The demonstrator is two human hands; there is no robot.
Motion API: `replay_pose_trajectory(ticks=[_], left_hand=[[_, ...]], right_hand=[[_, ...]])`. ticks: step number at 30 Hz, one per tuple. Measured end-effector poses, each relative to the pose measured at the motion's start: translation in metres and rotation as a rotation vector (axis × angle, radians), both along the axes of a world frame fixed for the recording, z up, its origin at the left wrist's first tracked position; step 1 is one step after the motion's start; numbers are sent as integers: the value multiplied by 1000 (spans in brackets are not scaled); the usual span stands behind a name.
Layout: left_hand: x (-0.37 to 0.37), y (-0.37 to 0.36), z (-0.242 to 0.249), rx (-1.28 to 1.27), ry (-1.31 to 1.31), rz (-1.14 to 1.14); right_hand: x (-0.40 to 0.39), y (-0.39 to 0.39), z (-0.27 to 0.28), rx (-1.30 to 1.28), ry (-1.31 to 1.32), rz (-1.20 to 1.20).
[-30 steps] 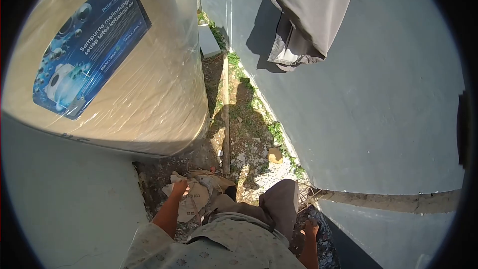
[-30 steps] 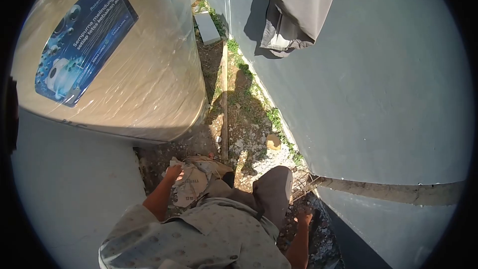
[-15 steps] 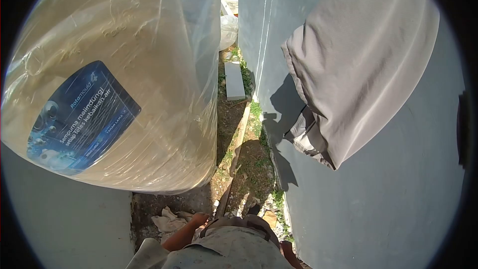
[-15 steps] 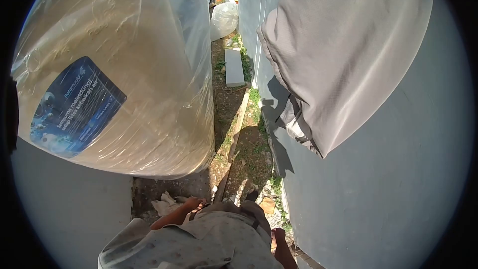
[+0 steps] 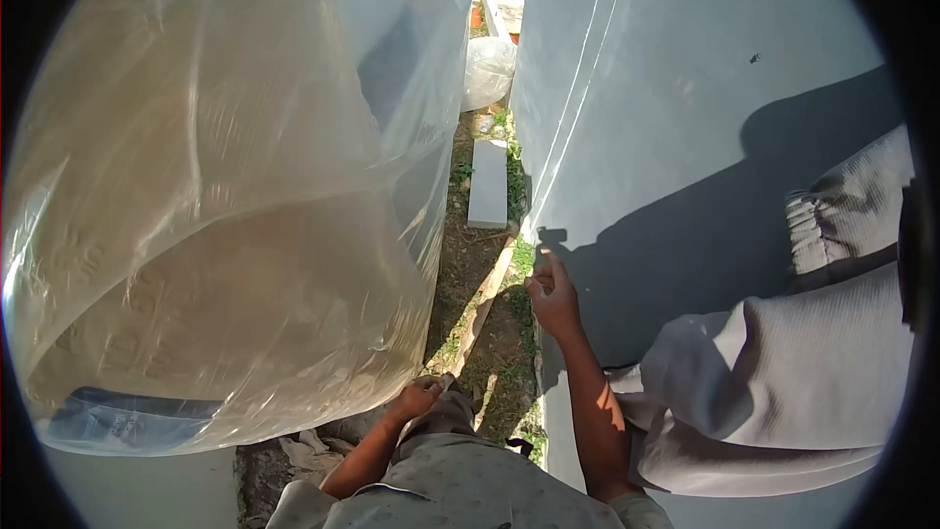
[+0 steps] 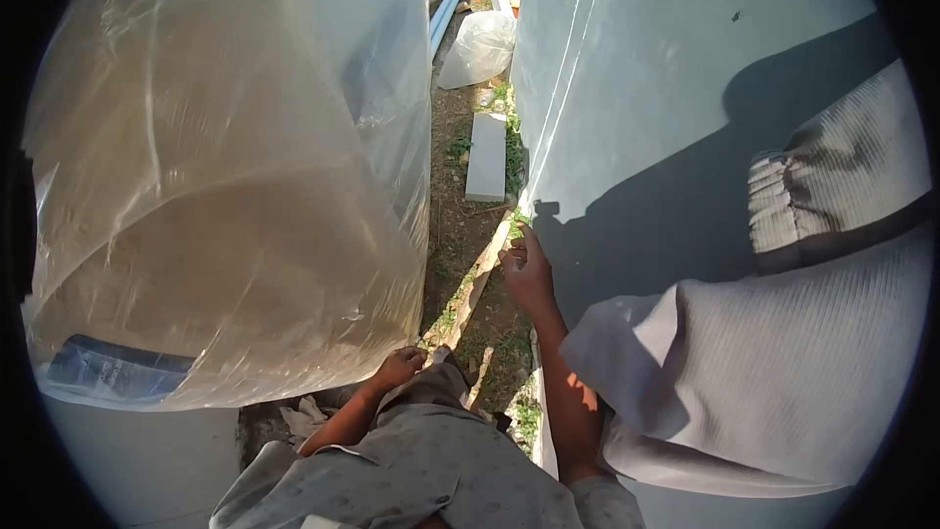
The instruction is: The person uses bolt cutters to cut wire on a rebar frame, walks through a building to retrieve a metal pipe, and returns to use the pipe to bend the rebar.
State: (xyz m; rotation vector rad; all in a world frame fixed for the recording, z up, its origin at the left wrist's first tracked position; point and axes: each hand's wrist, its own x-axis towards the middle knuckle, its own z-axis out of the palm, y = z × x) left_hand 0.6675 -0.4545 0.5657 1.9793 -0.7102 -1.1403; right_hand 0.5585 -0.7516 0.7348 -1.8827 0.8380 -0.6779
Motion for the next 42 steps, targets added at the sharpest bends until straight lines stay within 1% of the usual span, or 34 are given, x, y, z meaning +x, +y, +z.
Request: replay_pose_trajectory(ticks=[1, 2, 4, 5, 6, 8, 10, 11, 12, 14, 15, 17, 18, 19, 21, 23, 26, 29, 32, 33, 35, 36, 37, 38, 39, 40, 41, 42], left_hand=[[7, -16, -3, 29, -120, -33], [9, -25, -5, 17, -94, -33], [28, -61, 31, -21, -83, -44], [37, -79, 52, -7, -67, -52], [44, -92, 61, -75, 59, -20], [64, -118, 88, -75, 18, -75], [80, -141, 118, -131, 111, -107], [91, -155, 130, -162, 155, -121], [103, -165, 135, -159, 307, -168], [121, -178, 147, -286, 767, -165], [125, -192, 151, -295, 765, -180], [145, -232, 166, -323, 735, -205], [157, -250, 176, -330, 720, -220], [162, -265, 186, -334, 719, -227], [179, -302, 194, -345, 710, -224], [193, -330, 198, -318, 739, -184], [224, -372, 210, -318, 725, -106], [266, -407, 207, -258, 659, -30], [325, -441, 203, -227, 514, 44], [347, -450, 201, -214, 456, 68], [398, -461, 188, -165, 448, 113], [424, -471, 185, -141, 445, 138], [447, -481, 205, -71, 472, 248], [458, -485, 207, -80, 457, 316], [485, -491, 207, -100, 407, 374], [509, -498, 208, -116, 361, 429], [557, -516, 222, -106, 307, 565], [577, -522, 222, -109, 258, 592]], right_hand=[[13, -24, -4, -56, -1, -63], [18, -46, -20, -38, 53, -99], [32, -104, -63, -14, 121, -182], [35, -129, -88, 80, 179, -215], [33, -148, -113, 178, 240, -251], [28, -167, -138, 225, 467, -279], [25, -183, -190, 201, 638, -317], [21, -194, -220, 201, 699, -286], [20, -204, -246, 198, 762, -249], [36, -225, -276, 352, 825, -199], [43, -237, -290, 425, 865, -164], [83, -272, -315, 398, 936, -54], [106, -285, -320, 390, 969, 1], [129, -294, -312, 312, 934, 44], [193, -321, -261, 299, 869, 246], [253, -358, -258, 268, 762, 398], [337, -412, -227, 184, 574, 513], [406, -460, -195, 183, 550, 502], [462, -524, -212, 127, 636, 530], [477, -550, -225, 229, 628, 525], [491, -597, -261, 279, 493, 460], [506, -611, -247, 206, 562, 428], [499, -619, -237, 146, 653, 397], [491, -629, -240, 256, 767, 410], [501, -649, -250, 353, 847, 416], [496, -668, -282, 288, 859, 474], [496, -683, -301, 247, 894, 523], [503, -675, -282, 437, 881, 401]])
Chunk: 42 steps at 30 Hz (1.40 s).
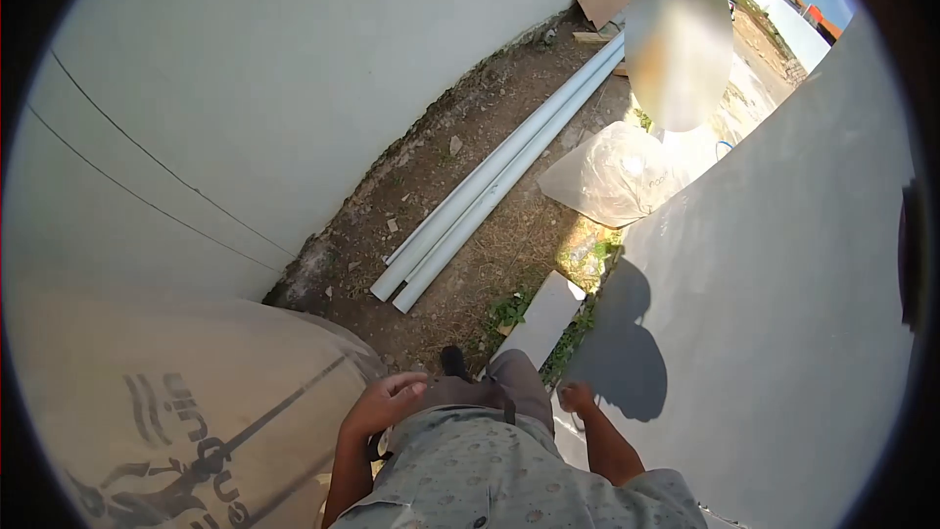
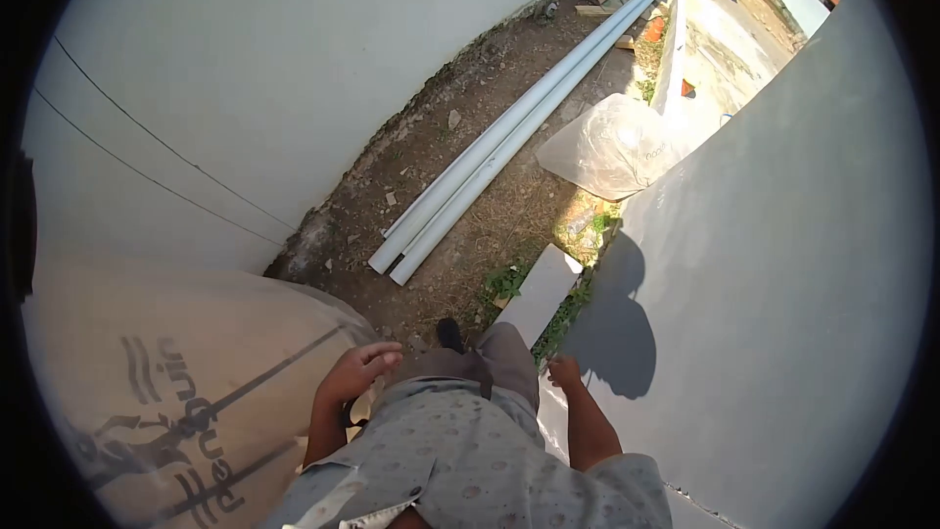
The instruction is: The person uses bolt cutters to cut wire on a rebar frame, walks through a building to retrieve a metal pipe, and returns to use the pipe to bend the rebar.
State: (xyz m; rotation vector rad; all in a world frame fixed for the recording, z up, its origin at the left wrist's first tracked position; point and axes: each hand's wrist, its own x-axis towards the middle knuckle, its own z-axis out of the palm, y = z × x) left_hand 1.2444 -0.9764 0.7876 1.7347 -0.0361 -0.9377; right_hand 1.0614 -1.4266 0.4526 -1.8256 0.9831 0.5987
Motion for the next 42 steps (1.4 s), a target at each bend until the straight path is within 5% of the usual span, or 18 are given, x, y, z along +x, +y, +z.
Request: replay_pose_trajectory(ticks=[2, 4, 7, 10, 16, 18, 20, 23, 28, 33, 35, 37, 42], left_hand=[[49, -15, -8, 19, -97, 49], [99, -36, -8, 17, -112, 73], [177, -74, -9, 64, -152, 13], [258, -116, -30, 69, -98, 7], [370, -142, -222, 318, 8, 34], [374, -150, -257, 248, 548, 478], [386, -167, -251, 503, 590, 430], [425, -204, -229, 558, 517, 206], [527, -253, -283, 576, 260, -103], [704, -338, -321, 352, 432, 230], [783, -359, -337, -182, 438, 84], [845, -459, -236, 266, 321, 277], [974, -584, -191, 234, 153, 168]], right_hand=[[16, 9, 15, 152, 34, -255], [35, 6, 16, -51, -82, -75], [76, -7, 19, 85, -66, -209], [137, -42, 19, -70, 15, 33], [286, -140, 16, 238, -48, -488], [357, -180, 61, 265, -104, -497], [411, -219, 95, 274, -156, -446], [476, -285, 110, 136, -240, -426], [547, -375, 89, 131, -227, -610], [579, -416, 60, 197, -183, -853], [595, -429, 54, 249, -221, -869], [614, -428, 64, 234, -256, -877], [681, -474, 41, 255, -287, -916]])
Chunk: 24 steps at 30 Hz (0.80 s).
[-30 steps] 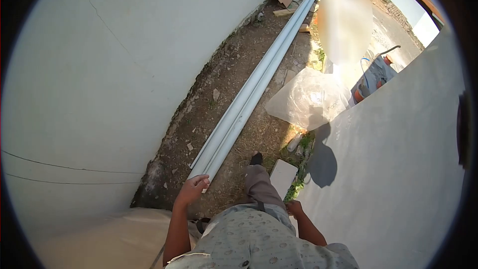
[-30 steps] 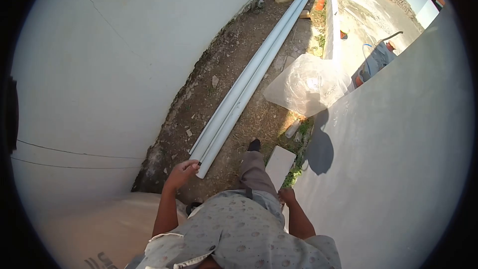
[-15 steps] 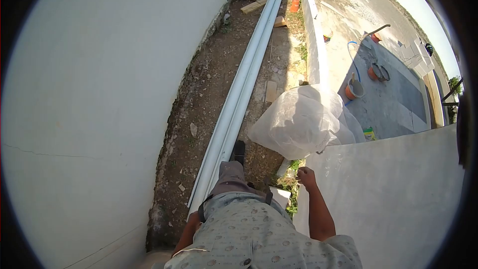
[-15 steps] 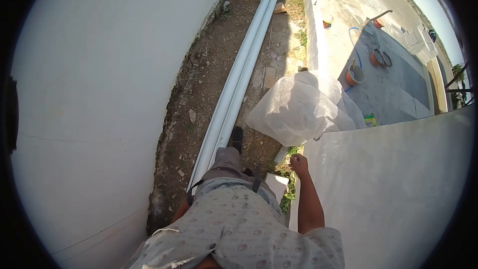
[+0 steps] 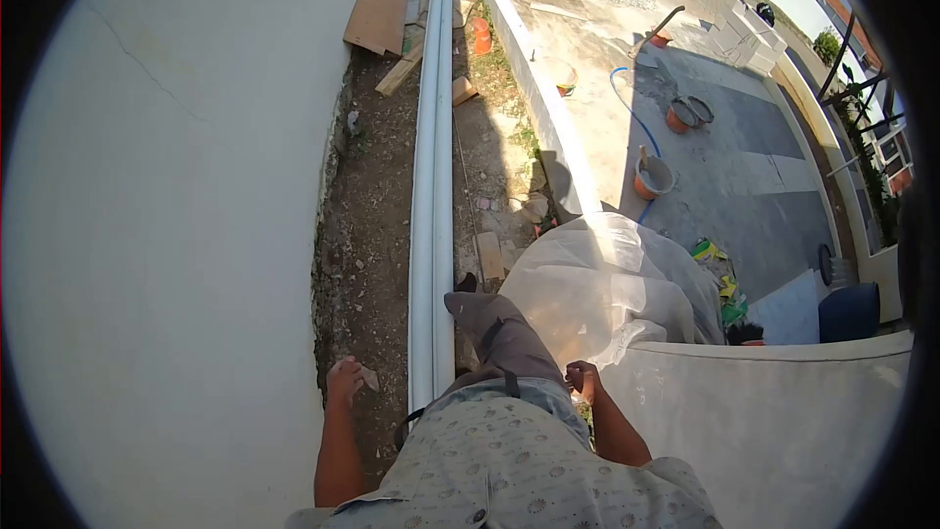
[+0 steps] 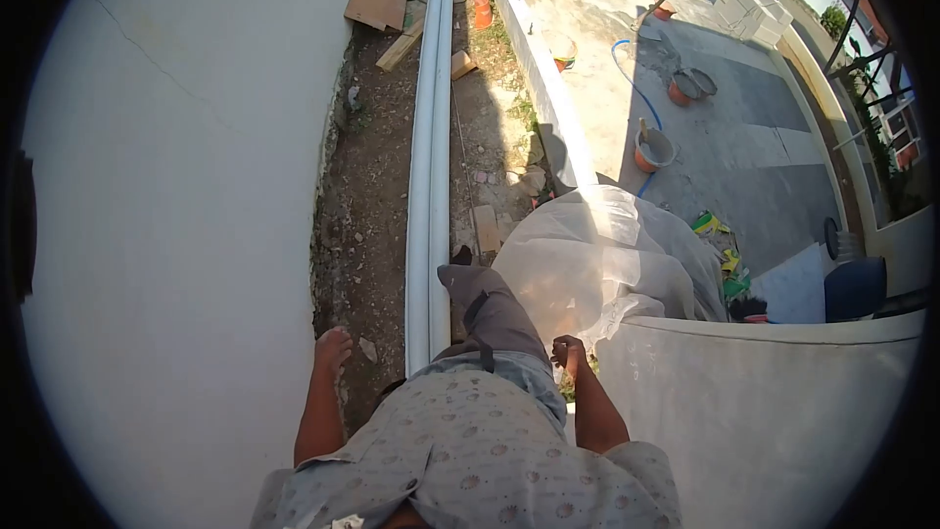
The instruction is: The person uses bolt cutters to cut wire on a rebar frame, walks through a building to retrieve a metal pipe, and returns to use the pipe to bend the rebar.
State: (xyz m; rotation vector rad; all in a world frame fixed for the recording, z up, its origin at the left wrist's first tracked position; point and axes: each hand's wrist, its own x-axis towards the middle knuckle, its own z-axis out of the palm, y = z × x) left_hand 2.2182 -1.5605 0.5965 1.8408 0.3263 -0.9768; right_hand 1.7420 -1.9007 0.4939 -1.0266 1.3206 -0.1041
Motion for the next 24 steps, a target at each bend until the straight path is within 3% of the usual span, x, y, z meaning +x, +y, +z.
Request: replay_pose_trajectory(ticks=[6, 7, 8, 10, 11, 13, 16, 18, 20, 21, 24], left_hand=[[48, -144, -31, 13, 83, -50], [49, -160, -50, -1, 137, -61], [48, -172, -66, 55, 174, -179], [60, -196, -79, 209, 17, -722], [69, -216, -88, 257, -73, -928], [98, -271, -87, 279, -176, -1119], [159, -367, -71, 179, -274, -1222], [193, -445, -42, 40, -298, -1219], [216, -532, -8, -53, 59, -815], [249, -565, -39, 73, 319, -559], [332, -655, -114, 25, 121, -992]], right_hand=[[97, -121, -34, 48, -47, -38], [116, -149, -34, 68, 64, -34], [136, -180, -30, 41, 101, -63], [159, -220, -11, 20, 206, -104], [162, -238, -7, -23, 126, -115], [166, -286, -11, -70, -62, -152], [170, -338, -12, -352, 94, -217], [169, -359, 6, -243, 156, -372], [160, -379, 6, -222, 222, -484], [154, -383, 0, -198, 259, -516], [146, -386, -7, -62, 277, -666]])
